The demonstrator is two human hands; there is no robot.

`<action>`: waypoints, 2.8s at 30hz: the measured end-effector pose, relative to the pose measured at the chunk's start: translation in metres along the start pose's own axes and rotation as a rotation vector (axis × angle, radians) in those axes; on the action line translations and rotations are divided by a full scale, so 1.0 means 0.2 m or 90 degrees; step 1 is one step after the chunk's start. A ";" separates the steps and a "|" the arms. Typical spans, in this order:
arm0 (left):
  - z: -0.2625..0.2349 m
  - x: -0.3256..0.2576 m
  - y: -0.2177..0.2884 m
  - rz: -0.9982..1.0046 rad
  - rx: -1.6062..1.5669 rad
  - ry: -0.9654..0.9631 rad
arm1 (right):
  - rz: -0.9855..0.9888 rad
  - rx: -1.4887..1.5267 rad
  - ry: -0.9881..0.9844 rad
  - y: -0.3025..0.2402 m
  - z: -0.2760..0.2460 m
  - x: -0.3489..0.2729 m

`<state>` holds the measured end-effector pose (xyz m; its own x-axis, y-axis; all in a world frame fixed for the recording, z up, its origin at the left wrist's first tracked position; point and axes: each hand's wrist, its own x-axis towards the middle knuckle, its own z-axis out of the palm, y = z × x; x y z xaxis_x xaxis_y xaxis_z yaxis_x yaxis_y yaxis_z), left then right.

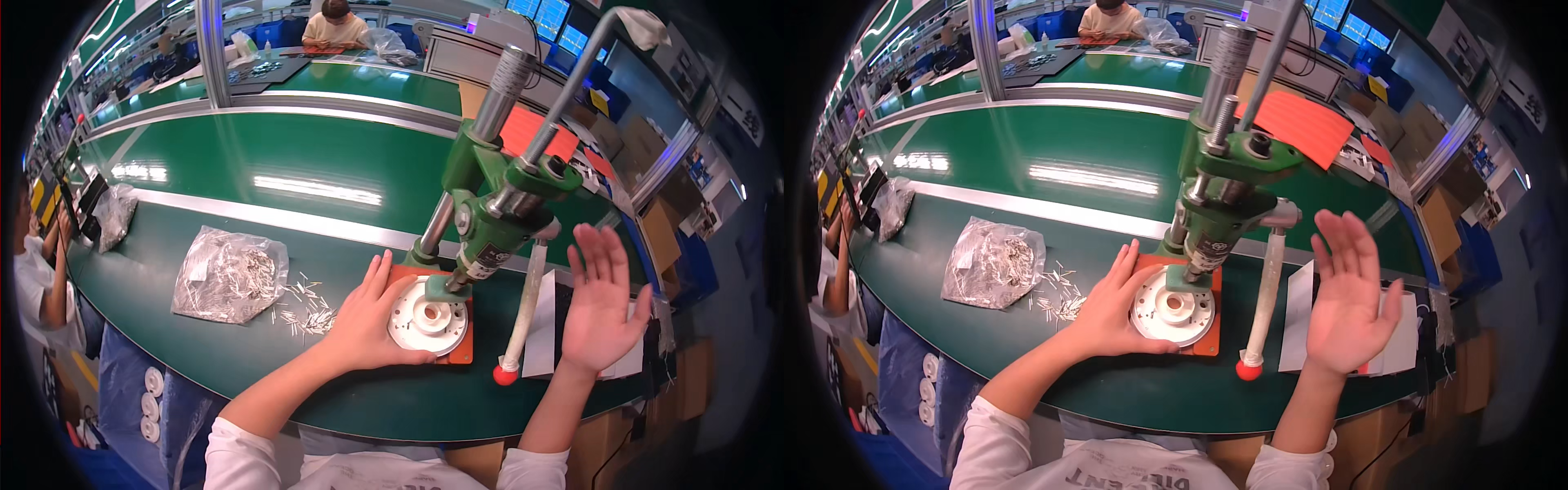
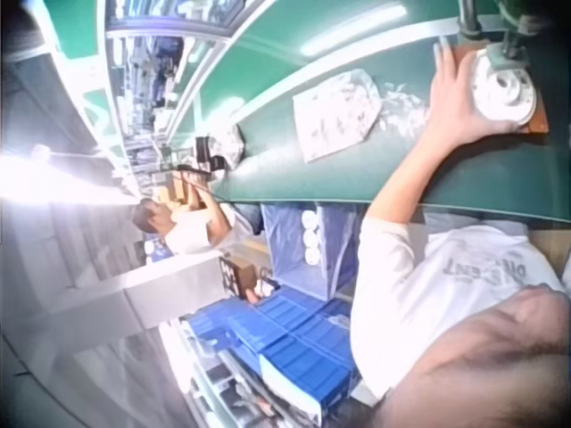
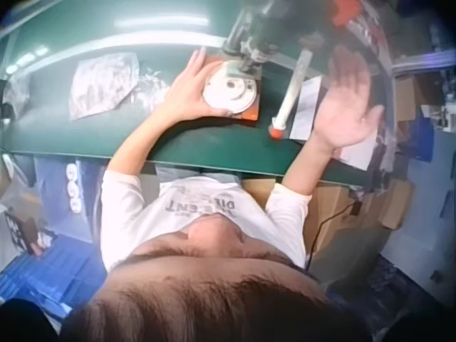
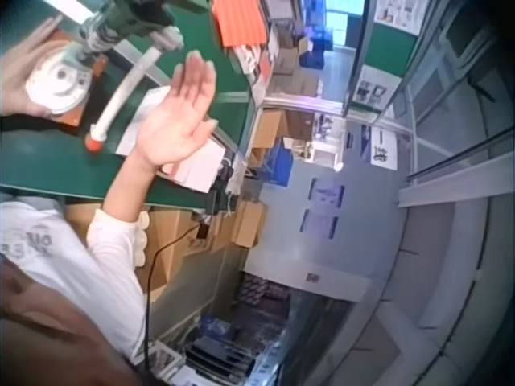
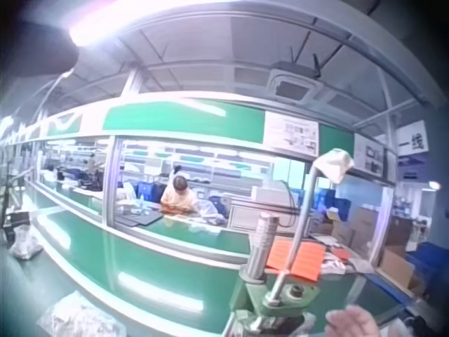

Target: The person assembles a circular plastic housing using a manual press.

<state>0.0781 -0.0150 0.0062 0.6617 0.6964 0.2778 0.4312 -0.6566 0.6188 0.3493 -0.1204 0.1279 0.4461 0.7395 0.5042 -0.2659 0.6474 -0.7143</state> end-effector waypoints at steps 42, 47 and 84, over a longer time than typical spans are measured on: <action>-0.01 0.03 0.06 -0.033 -0.080 -0.042 | -0.363 -0.582 -0.014 0.14 0.17 0.43; 0.00 0.03 0.06 -0.028 -0.037 -0.063 | 0.006 -0.409 -0.054 0.17 0.14 0.38; 0.00 0.04 0.06 -0.044 -0.097 -0.042 | 0.211 -1.097 0.117 -0.20 -1.04 -0.16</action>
<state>0.0881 -0.0179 0.0161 0.6748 0.7143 0.1855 0.3824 -0.5534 0.7399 0.5234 -0.2095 0.0394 0.6787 0.6806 0.2760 0.7108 -0.5140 -0.4802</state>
